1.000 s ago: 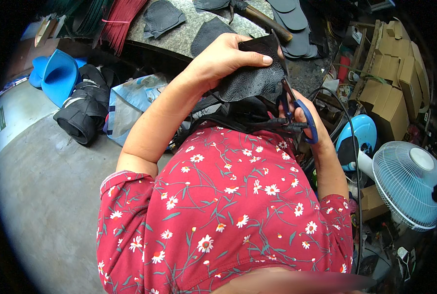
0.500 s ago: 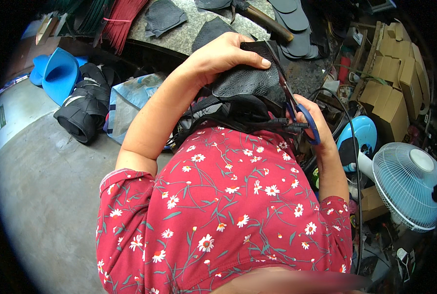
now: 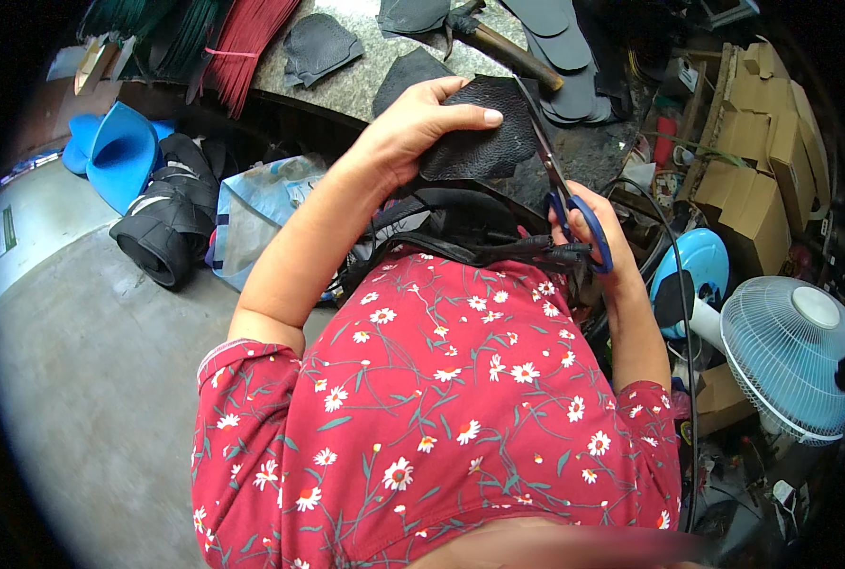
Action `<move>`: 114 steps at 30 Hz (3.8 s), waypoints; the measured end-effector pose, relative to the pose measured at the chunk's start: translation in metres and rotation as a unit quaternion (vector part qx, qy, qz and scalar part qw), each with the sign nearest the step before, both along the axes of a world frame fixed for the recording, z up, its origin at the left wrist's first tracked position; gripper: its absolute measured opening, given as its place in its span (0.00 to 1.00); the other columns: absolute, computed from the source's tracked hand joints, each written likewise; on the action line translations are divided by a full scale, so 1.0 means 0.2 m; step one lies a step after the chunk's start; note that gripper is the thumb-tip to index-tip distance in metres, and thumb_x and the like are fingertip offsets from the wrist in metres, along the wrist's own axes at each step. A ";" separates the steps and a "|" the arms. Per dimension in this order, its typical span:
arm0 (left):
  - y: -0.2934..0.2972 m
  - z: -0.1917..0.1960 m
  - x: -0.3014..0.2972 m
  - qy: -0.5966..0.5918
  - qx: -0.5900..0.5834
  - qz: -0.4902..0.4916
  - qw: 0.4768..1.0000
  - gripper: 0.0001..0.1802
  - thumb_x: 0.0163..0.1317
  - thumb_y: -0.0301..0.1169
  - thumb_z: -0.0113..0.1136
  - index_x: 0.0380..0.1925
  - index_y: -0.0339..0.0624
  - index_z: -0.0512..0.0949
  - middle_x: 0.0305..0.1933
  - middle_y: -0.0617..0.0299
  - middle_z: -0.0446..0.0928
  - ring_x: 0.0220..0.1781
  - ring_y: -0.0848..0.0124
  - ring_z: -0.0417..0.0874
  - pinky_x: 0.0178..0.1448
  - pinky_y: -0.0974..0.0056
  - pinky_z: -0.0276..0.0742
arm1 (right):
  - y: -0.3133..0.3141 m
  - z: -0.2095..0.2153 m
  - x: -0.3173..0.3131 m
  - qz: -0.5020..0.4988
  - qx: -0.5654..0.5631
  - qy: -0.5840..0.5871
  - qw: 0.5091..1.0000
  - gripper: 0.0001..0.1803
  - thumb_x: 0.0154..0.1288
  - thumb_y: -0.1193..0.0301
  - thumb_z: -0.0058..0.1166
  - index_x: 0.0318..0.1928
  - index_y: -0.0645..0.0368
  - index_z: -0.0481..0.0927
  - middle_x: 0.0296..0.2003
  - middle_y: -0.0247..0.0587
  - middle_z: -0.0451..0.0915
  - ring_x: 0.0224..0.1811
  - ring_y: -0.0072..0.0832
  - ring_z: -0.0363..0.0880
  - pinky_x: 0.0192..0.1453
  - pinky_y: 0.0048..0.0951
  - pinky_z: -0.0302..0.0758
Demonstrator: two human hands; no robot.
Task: The person cuts black leather pieces with scissors, aligns them, and applies adhesive from a small jar to the edges. They then stack the finished pieces on the workbench.
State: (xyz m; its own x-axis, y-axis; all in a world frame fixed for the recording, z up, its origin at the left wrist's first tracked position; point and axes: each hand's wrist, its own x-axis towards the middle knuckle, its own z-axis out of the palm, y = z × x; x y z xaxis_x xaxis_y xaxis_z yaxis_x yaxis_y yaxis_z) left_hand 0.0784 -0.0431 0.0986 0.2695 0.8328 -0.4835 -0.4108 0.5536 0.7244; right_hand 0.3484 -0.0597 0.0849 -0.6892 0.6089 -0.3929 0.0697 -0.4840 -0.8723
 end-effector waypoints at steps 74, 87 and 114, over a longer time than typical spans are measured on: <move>0.05 0.09 0.01 0.109 0.133 -0.036 0.984 0.11 0.57 0.29 0.66 0.38 0.37 0.79 0.33 0.64 0.81 0.32 0.79 0.81 0.38 0.73 0.79 | -0.02 0.08 -0.11 -0.016 0.054 -0.042 0.998 0.42 0.50 0.30 0.56 0.41 0.60 0.72 0.22 0.28 0.68 0.22 0.15 0.67 0.26 0.15 0.59; 0.06 0.15 -0.02 0.121 0.156 -0.068 0.978 0.10 0.54 0.29 0.68 0.34 0.37 0.79 0.31 0.64 0.80 0.31 0.80 0.79 0.37 0.74 0.76 | 0.00 0.09 -0.08 0.021 0.055 0.011 0.998 0.37 0.58 0.35 0.54 0.39 0.62 0.72 0.27 0.29 0.70 0.28 0.15 0.67 0.30 0.16 0.63; 0.07 0.10 -0.02 0.132 0.213 -0.009 0.968 0.14 0.55 0.27 0.69 0.38 0.36 0.75 0.33 0.60 0.82 0.33 0.78 0.81 0.37 0.73 0.79 | -0.01 0.08 0.10 0.025 -0.011 -0.020 0.999 0.29 0.55 0.45 0.64 0.35 0.60 0.73 0.21 0.27 0.69 0.18 0.14 0.67 0.21 0.16 0.61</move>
